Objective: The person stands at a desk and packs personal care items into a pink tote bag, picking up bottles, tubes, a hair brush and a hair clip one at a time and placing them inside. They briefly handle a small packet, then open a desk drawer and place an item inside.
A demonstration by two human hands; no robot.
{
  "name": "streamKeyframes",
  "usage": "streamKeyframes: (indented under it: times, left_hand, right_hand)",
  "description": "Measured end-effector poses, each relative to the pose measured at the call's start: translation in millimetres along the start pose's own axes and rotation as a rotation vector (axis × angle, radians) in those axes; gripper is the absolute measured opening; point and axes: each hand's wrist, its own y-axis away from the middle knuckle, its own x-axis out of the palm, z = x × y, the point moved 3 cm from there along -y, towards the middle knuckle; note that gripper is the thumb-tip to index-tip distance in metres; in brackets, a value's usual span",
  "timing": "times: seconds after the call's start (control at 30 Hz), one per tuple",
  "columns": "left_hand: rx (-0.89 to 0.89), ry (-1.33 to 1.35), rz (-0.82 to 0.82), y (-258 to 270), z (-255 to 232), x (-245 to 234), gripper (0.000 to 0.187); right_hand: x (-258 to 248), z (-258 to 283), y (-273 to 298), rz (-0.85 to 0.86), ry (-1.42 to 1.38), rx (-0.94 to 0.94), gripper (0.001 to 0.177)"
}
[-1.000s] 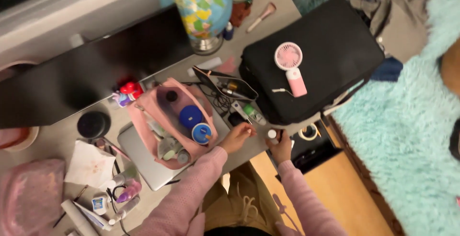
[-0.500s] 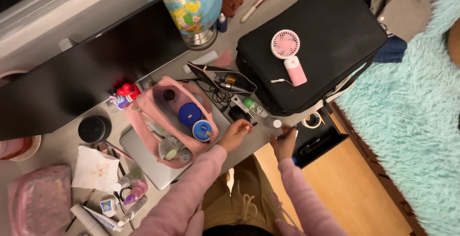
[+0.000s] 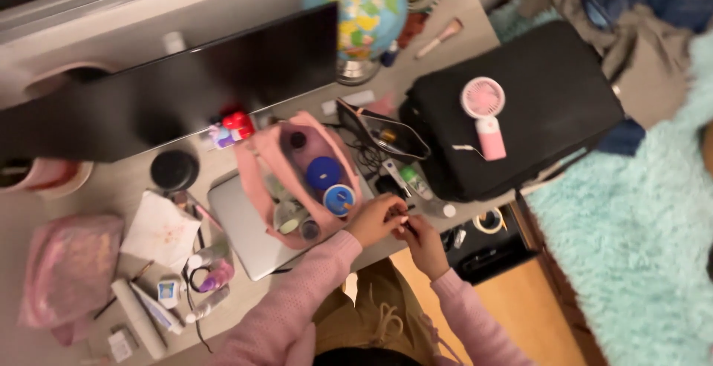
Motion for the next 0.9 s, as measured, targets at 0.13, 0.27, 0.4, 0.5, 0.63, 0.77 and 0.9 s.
streamKeyframes:
  times: [0.13, 0.27, 0.4, 0.5, 0.63, 0.77, 0.9]
  left_hand:
    - [-0.021, -0.019, -0.222, 6, 13, -35, 0.014]
    - [-0.026, 0.045, -0.490, 28, 7, -86, 0.013]
    - [-0.025, 0.050, -0.650, 57, 21, -122, 0.011]
    - [-0.200, -0.096, -0.724, 78, 31, -144, 0.016]
    - [-0.312, -0.296, -0.953, 118, 59, -164, 0.015]
    - [-0.426, -0.332, -1.106, 148, 82, -163, 0.027]
    - [-0.448, -0.279, -1.111, 159, 79, -164, 0.033]
  right_hand:
    - [1, 57, -24, 0.070, 0.021, -0.043, 0.036]
    - [3, 112, -52, 0.048, -0.043, -0.206, 0.029]
    - [23, 163, -85, 0.103, 0.000, -0.443, 0.020]
    - [54, 172, -119, 0.114, 0.124, -0.589, 0.016]
    - [111, 162, -174, 0.186, 0.293, -0.557, 0.023]
    - [184, 117, -221, 0.261, 0.695, -0.232, 0.022]
    - [220, 81, -251, 0.407, 0.850, -0.132, 0.023]
